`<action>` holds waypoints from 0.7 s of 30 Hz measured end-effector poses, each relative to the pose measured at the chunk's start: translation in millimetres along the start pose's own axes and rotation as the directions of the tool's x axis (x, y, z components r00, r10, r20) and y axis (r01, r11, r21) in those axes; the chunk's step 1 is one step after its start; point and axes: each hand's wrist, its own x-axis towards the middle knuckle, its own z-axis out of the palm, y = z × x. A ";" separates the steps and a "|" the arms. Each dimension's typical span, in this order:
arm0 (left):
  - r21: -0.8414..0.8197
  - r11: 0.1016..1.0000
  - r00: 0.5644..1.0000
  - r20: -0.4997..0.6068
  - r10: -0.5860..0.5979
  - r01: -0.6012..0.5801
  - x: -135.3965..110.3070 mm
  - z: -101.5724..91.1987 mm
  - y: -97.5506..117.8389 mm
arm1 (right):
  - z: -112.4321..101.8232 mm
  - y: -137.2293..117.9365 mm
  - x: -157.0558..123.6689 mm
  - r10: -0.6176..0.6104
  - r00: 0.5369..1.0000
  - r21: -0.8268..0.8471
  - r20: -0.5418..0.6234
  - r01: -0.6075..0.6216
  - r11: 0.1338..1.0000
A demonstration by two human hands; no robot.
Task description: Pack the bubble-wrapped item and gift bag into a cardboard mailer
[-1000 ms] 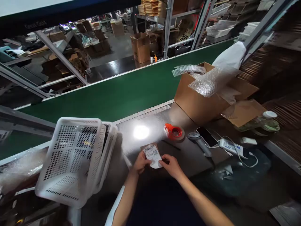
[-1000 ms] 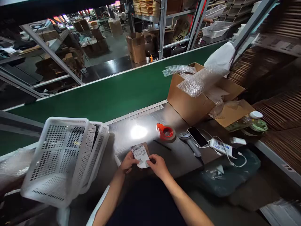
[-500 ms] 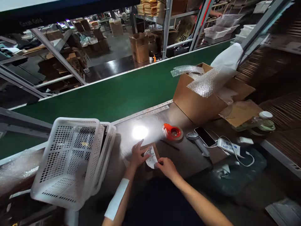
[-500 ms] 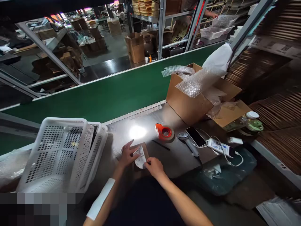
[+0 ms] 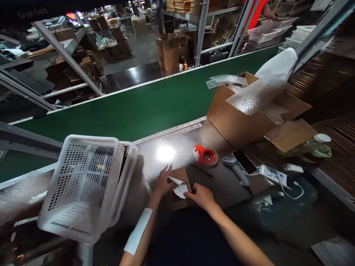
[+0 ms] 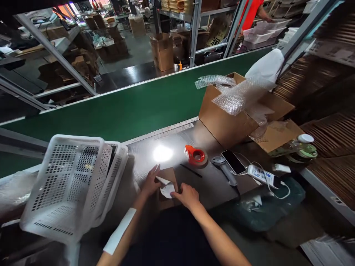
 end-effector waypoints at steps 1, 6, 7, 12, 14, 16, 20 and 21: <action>-0.018 1.000 1.000 -0.015 -0.007 0.007 -0.7 2.7 -3.0 | 2.6 4.7 2.9 -0.034 0.999 0.042 -0.002 0.034 0.999; -0.110 0.993 0.993 -0.104 -0.056 0.044 -1.5 11.7 -13.3 | 8.7 11.1 37.2 -0.227 0.973 0.211 -0.032 0.228 0.951; -0.124 0.991 0.991 -0.117 -0.063 0.048 -1.5 12.5 -13.8 | 7.1 9.3 47.3 -0.269 0.962 0.227 -0.042 0.272 0.935; -0.164 0.985 0.985 -0.156 -0.076 0.050 -1.8 14.2 -11.8 | -6.2 -4.0 95.3 -0.426 0.900 0.264 -0.092 0.434 0.861; -0.173 0.983 0.983 -0.162 -0.085 0.057 -2.3 15.1 -11.3 | -9.0 -9.2 108.9 -0.446 0.888 0.263 -0.107 0.458 0.849; -0.182 0.981 0.983 -0.157 -0.097 0.067 -3.5 16.9 -11.0 | -9.3 -13.7 117.9 -0.447 0.885 0.256 -0.129 0.465 0.847; -0.200 0.975 0.984 -0.126 -0.125 0.098 -11.2 24.8 -6.5 | -7.7 -17.0 121.0 -0.453 0.880 0.236 -0.141 0.474 0.848; -0.197 0.975 0.984 -0.122 -0.128 0.102 -14.6 27.7 -4.0 | -7.8 -16.5 118.5 -0.458 0.879 0.228 -0.135 0.477 0.849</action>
